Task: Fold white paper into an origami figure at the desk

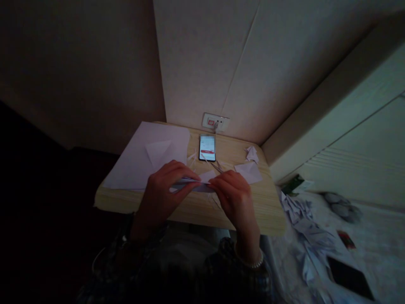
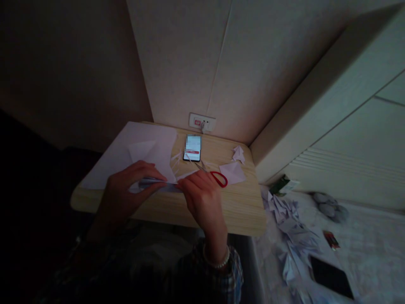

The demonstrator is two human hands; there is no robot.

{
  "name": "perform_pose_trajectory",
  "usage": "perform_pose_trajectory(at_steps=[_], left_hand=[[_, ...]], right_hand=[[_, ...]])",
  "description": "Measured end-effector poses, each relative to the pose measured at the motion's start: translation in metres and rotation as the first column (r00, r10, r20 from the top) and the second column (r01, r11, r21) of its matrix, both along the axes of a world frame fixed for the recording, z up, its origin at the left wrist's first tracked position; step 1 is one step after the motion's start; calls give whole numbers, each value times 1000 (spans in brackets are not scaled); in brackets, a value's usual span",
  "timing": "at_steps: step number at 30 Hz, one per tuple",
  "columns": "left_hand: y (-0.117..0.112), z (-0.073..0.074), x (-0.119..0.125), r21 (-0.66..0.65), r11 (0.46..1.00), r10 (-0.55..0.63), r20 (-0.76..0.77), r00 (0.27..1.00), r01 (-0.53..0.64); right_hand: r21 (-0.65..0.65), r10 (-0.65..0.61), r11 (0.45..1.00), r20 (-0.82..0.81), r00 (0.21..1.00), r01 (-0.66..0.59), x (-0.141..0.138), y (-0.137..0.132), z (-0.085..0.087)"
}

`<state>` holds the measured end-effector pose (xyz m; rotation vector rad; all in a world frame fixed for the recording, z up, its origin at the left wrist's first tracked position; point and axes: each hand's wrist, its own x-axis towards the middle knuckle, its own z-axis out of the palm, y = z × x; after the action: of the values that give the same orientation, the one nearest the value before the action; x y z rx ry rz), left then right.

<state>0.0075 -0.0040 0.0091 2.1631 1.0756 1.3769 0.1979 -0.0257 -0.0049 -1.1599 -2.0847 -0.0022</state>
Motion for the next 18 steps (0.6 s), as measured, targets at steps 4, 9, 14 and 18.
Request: perform_pose_trajectory(at_steps=[4, 9, 14, 18], left_hand=[[-1, 0, -3, -35, 999, 29, 60, 998, -27], [-3, 1, -1, -69, 996, 73, 147, 986, -64], [-6, -2, 6, 0, 995, 100, 165, 981, -101], [-9, -1, 10, 9, 991, 129, 177, 976, -133]], right_hand=[[-1, 31, 1000, -36, 999, -31, -1, -1, 2], [-42, 17, 999, -256, 967, -29, -9, -4, 9], [-94, -43, 995, -346, 937, 11, -19, -7, 15], [-102, -40, 995, -410, 911, -2, -22, -9, 16]])
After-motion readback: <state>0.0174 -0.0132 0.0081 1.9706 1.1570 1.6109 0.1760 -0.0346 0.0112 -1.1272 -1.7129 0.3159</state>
